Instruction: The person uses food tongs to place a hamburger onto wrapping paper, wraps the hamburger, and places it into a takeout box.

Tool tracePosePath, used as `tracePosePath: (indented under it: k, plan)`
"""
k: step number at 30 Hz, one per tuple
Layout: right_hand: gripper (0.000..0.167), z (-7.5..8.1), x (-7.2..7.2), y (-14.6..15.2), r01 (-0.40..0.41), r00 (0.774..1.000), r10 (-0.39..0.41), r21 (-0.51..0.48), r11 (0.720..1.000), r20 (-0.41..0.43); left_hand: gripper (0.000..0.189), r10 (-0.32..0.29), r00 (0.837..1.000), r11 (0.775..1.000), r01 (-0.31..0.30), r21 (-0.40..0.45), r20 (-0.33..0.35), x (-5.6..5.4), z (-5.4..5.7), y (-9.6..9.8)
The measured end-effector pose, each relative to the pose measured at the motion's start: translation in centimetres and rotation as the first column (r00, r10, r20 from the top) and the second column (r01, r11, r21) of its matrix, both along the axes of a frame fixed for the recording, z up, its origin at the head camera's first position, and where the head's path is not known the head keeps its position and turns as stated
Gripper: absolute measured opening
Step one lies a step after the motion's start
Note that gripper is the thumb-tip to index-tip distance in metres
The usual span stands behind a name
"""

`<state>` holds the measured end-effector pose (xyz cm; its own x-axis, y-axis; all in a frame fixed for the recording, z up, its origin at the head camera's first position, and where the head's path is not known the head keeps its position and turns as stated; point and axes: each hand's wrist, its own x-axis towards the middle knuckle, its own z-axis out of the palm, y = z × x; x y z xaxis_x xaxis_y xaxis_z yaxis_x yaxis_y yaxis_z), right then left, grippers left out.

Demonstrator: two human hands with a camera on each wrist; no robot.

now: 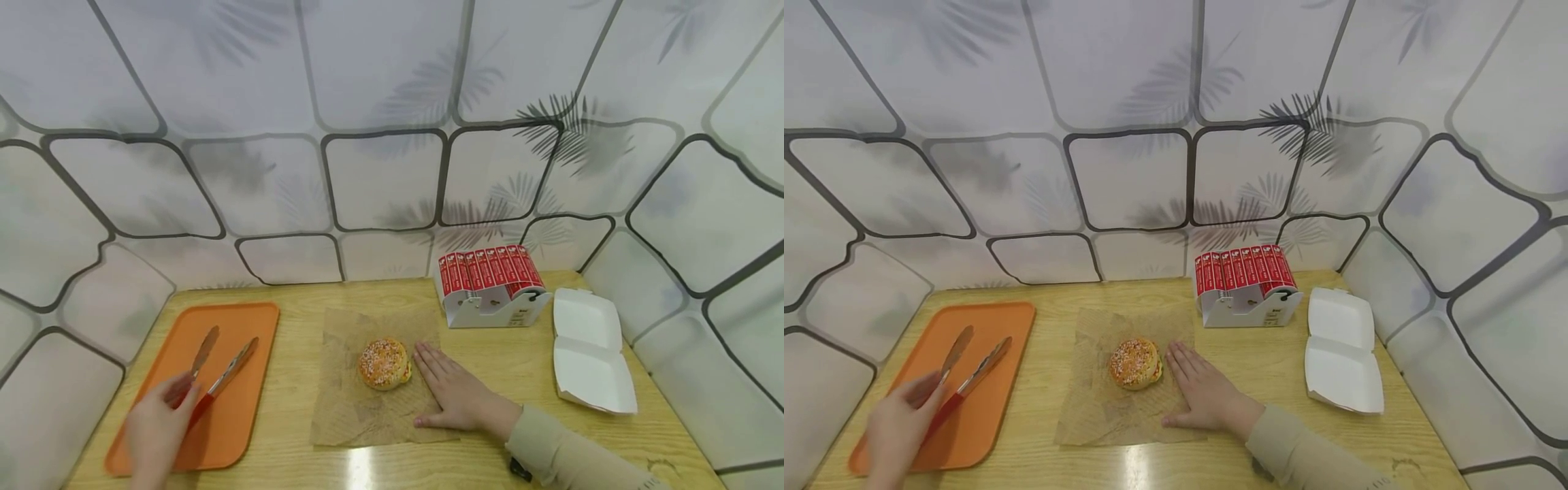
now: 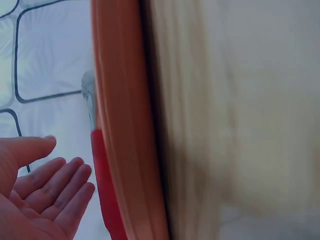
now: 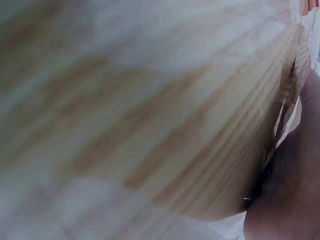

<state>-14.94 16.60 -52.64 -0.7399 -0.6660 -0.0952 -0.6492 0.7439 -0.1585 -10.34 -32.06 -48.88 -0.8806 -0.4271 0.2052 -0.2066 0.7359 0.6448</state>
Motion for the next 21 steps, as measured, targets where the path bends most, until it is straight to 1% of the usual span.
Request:
tracePosePath:
  k: [4, 7, 11, 14, 18, 21]
  plan:
    - [0.117, -0.4, 0.0, 0.2, -0.006, 1.000, 0.006, -0.056, 0.998, -0.004, 0.031, -0.015, 0.999, 1.000, 0.014, -0.021, -0.046, -0.6, -0.1, 0.9]
    - [0.117, -0.6, 0.1, 0.3, -0.004, 1.000, 0.004, -0.071, 0.997, 0.001, 0.029, -0.038, 0.996, 0.998, 0.035, -0.043, -0.076, -1.2, -0.2, 1.7]
    - [0.117, -0.5, 0.0, 0.2, 0.007, 1.000, -0.007, -0.032, 0.999, 0.018, 0.026, -0.070, 0.991, 0.997, 0.065, -0.049, -0.115, -1.9, -0.1, 2.8]
    - [0.117, -0.3, 0.0, 0.1, 0.020, 0.999, -0.020, 0.006, 1.000, 0.037, 0.025, -0.087, 0.990, 0.996, 0.082, -0.046, -0.114, -2.4, 0.0, 3.6]
    - [0.116, 0.0, 0.1, -0.1, 0.020, 0.999, -0.021, 0.014, 1.000, 0.045, 0.027, -0.128, 0.989, 0.992, 0.127, -0.010, -0.069, -3.0, 0.1, 4.6]
    - [0.115, 0.1, 0.1, -0.1, 0.022, 0.999, -0.022, 0.014, 1.000, 0.043, 0.027, -0.158, 0.986, 0.987, 0.159, 0.013, -0.056, -3.5, 0.2, 5.2]
